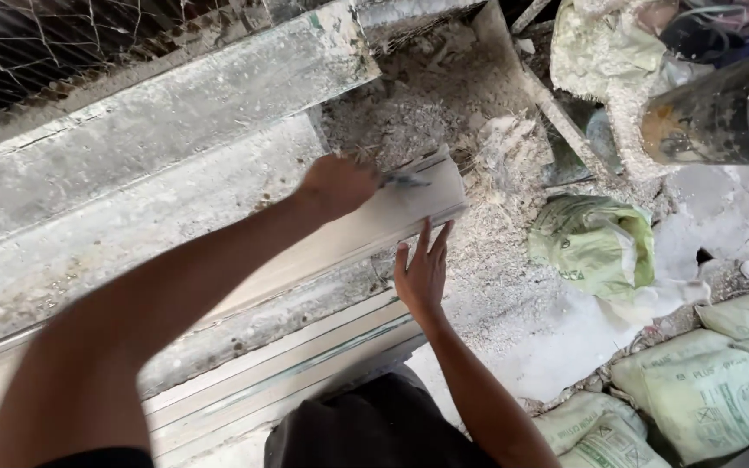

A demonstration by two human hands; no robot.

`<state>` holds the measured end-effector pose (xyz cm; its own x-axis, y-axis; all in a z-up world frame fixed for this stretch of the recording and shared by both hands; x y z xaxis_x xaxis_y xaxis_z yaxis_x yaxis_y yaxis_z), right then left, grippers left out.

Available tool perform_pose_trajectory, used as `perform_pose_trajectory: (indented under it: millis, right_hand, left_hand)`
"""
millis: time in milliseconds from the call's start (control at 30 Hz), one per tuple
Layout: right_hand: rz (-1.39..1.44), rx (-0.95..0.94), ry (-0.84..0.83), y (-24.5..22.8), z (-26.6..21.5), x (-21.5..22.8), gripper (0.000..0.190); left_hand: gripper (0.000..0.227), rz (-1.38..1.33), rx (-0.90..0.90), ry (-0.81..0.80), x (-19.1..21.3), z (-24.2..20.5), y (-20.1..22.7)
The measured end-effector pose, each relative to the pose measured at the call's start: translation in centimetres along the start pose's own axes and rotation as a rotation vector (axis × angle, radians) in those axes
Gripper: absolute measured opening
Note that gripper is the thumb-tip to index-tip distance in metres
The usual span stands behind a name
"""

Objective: Finishing a plaster crown molding or cornice by scraping and smoothing with a putty knife.

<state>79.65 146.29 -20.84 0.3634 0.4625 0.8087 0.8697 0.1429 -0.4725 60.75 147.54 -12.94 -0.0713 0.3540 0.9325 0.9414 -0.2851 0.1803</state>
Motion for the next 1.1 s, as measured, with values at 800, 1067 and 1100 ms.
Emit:
perform_pose_trajectory:
  millis: [800, 1067, 1100]
  right_hand:
    - [0.169, 0.333, 0.481, 1.2, -4.3, 3.4, 0.056]
    - [0.571, 0.369, -0.504, -0.9, -19.7, -4.3, 0.032]
    - [0.751, 0.301, -0.644, -1.3, -20.9, -4.9, 0.039]
  left_hand:
    - [0.043, -0.914, 0.638, 1.066, -12.3, -21.1, 19.3]
    - [0.051, -1.063, 0.465, 1.062, -12.9, -23.0, 24.9]
    - [0.052, -1.089, 0.394, 1.065, -11.1, -22.5, 25.1]
Point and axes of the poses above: each hand's wrist, its own z-axis towards the middle knuckle, its own x-axis out of the back of the hand, y = z × x, the point moved 10 cm from there along z, towards the middle knuckle, and after that the axes turned 14 degrees about -x, right-handed, at the moved point
